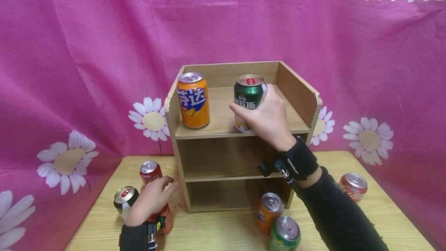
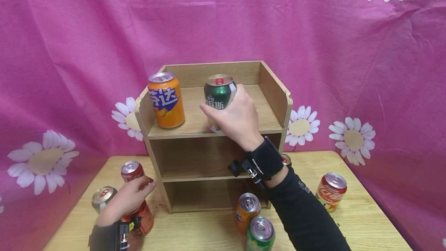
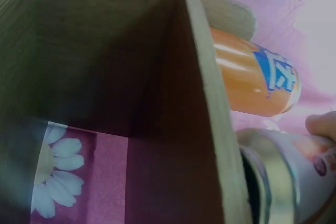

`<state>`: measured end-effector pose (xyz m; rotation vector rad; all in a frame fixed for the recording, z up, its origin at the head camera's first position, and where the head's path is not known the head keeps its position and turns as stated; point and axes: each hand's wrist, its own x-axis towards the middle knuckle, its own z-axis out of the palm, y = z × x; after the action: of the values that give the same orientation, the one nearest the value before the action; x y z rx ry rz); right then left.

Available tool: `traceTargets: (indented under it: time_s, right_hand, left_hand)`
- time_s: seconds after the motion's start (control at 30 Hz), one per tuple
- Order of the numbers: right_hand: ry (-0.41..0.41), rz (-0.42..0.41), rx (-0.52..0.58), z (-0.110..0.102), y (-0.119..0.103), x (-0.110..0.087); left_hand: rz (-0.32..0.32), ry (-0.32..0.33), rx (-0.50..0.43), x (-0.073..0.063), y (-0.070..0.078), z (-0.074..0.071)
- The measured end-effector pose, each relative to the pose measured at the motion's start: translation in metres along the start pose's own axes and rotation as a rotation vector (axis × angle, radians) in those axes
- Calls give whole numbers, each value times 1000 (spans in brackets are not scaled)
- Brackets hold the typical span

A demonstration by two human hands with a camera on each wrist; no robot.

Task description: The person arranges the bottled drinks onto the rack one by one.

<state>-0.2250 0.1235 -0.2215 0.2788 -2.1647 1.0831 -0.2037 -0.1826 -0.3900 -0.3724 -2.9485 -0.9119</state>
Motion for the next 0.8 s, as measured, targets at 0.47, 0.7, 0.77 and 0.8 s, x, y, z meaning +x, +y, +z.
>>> traceTargets:
  time_s: [0.47,0.7,0.77,0.8]
  right_hand:
    - [53,27,-48,25,-3,-1]
    - [69,17,-20,30,2,0]
    - [65,16,-19,32,2,1]
    - [62,13,-21,33,3,1]
  left_hand:
    - [19,14,20,0,2,-1]
    - [11,0,11,0,1,1]
    - [7,1,15,0,1,1]
    - [7,1,18,0,1,1]
